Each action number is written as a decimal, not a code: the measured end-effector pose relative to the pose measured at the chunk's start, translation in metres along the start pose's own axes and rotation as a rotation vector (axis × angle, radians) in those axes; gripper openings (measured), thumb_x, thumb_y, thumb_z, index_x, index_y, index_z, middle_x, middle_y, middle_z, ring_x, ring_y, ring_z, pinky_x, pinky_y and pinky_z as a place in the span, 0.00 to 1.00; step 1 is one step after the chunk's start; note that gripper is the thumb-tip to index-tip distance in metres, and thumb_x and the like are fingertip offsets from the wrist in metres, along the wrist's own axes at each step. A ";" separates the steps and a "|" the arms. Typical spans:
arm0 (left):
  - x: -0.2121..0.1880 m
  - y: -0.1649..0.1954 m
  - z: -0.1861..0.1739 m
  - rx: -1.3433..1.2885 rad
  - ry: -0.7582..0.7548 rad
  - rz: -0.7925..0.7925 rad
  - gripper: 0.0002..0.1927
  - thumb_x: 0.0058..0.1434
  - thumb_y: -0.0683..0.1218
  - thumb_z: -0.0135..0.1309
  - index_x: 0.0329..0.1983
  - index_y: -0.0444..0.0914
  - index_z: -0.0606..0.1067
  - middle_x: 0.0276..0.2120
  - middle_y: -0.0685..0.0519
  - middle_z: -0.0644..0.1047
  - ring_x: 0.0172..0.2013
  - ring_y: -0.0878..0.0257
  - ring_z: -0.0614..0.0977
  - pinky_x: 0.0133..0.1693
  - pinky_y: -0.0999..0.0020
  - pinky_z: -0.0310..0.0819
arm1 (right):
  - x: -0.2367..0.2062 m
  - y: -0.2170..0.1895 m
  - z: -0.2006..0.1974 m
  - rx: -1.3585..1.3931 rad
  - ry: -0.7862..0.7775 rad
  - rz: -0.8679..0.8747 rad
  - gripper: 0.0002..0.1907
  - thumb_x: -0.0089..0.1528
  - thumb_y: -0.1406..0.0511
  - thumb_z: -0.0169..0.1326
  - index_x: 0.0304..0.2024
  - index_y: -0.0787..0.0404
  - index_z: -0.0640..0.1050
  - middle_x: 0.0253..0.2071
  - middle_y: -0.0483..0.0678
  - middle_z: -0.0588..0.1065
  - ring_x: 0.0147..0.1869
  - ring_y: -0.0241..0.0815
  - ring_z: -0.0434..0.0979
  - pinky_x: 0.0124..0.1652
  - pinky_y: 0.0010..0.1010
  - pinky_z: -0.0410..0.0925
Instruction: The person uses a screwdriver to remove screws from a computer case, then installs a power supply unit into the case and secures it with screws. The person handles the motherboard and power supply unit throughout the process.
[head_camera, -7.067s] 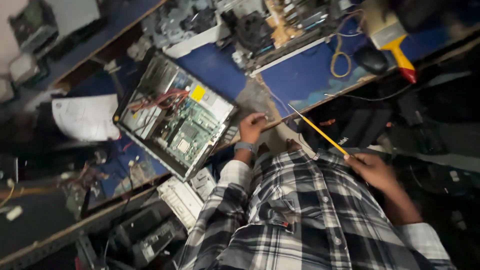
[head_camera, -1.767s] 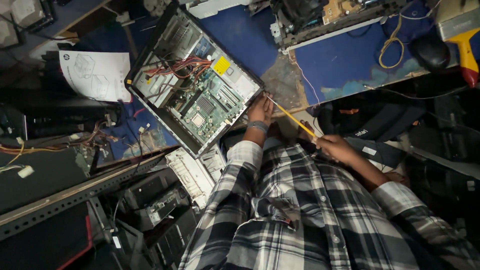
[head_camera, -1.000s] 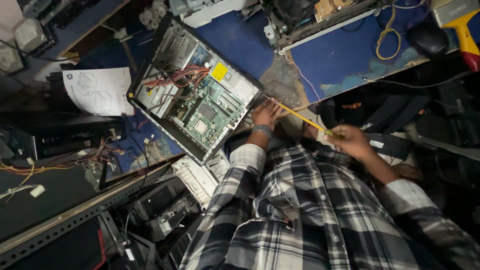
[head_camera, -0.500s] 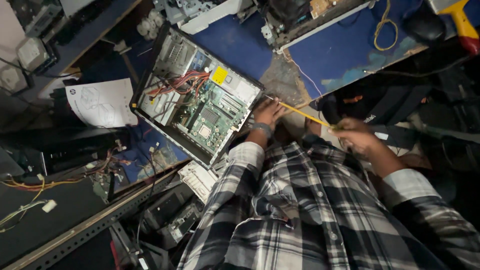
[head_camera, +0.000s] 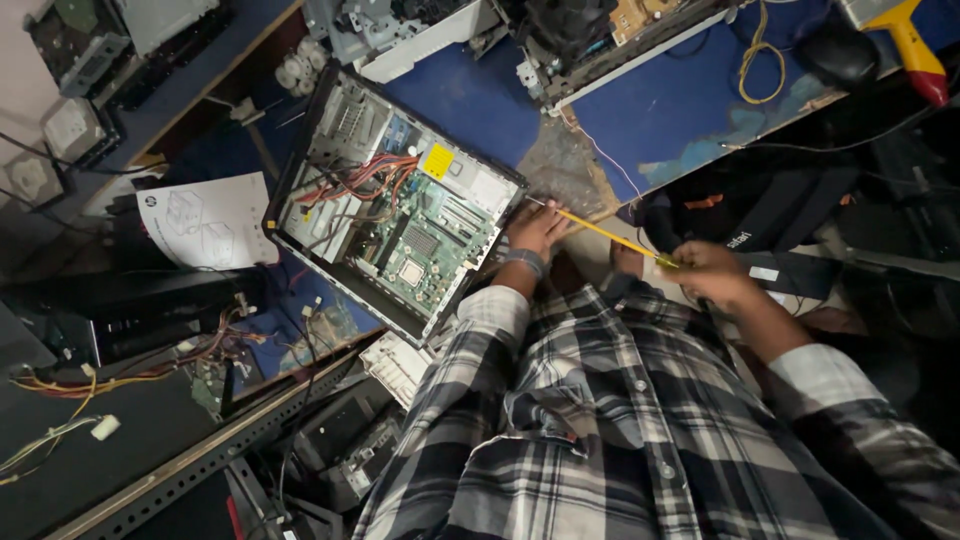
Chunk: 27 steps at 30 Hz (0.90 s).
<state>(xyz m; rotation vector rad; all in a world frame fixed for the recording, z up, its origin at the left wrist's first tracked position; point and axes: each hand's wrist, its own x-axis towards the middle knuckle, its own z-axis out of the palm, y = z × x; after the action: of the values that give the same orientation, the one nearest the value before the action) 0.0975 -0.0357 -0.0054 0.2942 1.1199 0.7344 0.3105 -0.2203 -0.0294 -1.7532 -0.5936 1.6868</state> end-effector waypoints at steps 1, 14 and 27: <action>0.001 -0.001 0.000 0.017 0.034 0.003 0.17 0.58 0.39 0.62 0.49 0.31 0.73 0.43 0.46 0.79 0.44 0.52 0.84 0.48 0.57 0.85 | -0.008 0.003 0.003 -0.107 0.111 -0.186 0.18 0.59 0.53 0.63 0.42 0.59 0.79 0.26 0.42 0.74 0.22 0.29 0.67 0.22 0.24 0.61; 0.002 0.001 -0.005 0.001 -0.084 -0.038 0.16 0.57 0.39 0.61 0.48 0.34 0.73 0.43 0.47 0.81 0.45 0.54 0.85 0.49 0.58 0.84 | 0.009 -0.010 -0.006 0.200 -0.081 0.264 0.15 0.63 0.52 0.59 0.35 0.56 0.78 0.18 0.39 0.63 0.16 0.31 0.56 0.17 0.28 0.50; 0.000 0.003 -0.005 0.013 -0.048 -0.054 0.14 0.58 0.39 0.59 0.47 0.36 0.74 0.42 0.48 0.81 0.44 0.54 0.85 0.48 0.54 0.84 | 0.003 0.009 0.015 -0.311 0.257 -0.018 0.20 0.71 0.51 0.59 0.37 0.60 0.80 0.25 0.48 0.70 0.23 0.41 0.63 0.24 0.38 0.58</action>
<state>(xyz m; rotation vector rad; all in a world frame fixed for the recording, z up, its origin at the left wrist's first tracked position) 0.0921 -0.0342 -0.0061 0.2896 1.0836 0.6691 0.2949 -0.2225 -0.0375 -2.1341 -0.7808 1.3815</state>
